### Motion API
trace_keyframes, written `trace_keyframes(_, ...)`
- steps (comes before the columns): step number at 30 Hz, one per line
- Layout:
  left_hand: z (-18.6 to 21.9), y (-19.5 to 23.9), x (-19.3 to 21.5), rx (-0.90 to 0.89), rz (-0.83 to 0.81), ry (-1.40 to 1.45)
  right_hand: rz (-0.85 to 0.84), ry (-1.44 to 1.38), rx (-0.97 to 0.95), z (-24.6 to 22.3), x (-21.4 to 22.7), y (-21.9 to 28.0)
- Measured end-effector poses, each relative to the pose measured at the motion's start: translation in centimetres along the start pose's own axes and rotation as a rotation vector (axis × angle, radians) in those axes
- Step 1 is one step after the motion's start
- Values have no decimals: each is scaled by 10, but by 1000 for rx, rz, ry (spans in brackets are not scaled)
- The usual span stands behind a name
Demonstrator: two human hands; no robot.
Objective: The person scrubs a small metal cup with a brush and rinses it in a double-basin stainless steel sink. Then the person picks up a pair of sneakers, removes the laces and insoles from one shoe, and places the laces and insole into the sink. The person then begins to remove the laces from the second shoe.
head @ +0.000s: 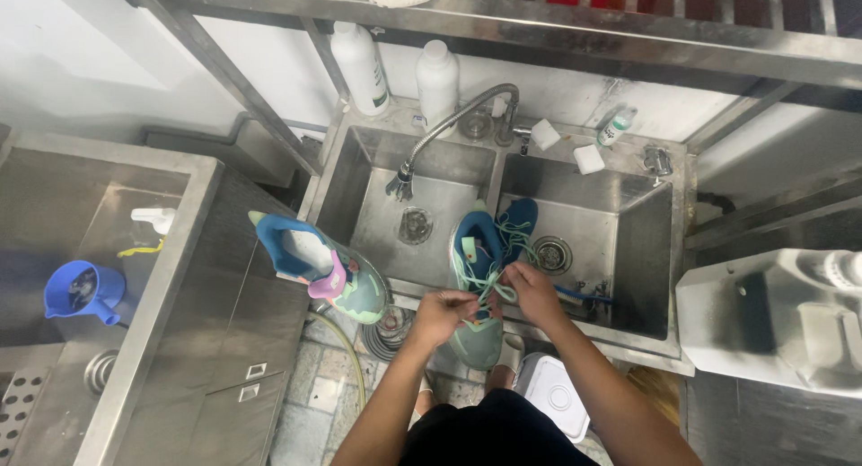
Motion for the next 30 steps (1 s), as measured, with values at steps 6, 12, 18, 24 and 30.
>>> trace_keyframes(6, 43, 31, -14, -125, -82, -513, 80, -246, -135, 44, -5, -25)
trace_keyframes(12, 59, 35, -34, -518, -20, -563, 160, -556, -205, 40, 21, -23)
trace_keyframes(18, 19, 13, -24, -421, -103, -332, 366, -777, -181, 15, 90, -27)
trace_keyframes(24, 40, 25, -36, -453, -133, -375, 111, -679, -125, -35, 69, -15)
trace_keyframes(30, 118, 70, -47, -802, 23, -550, -318, -982, 80, -96, 43, 21)
Point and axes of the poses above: each hand's wrist, its own y-axis away from the middle knuckle, its own x-axis out of the back of the hand, z = x × y, the point moved 9 cm from there along -y, towards the middle knuckle, and after that the axes turned 6 degrees about y, right-handed, at the moved point
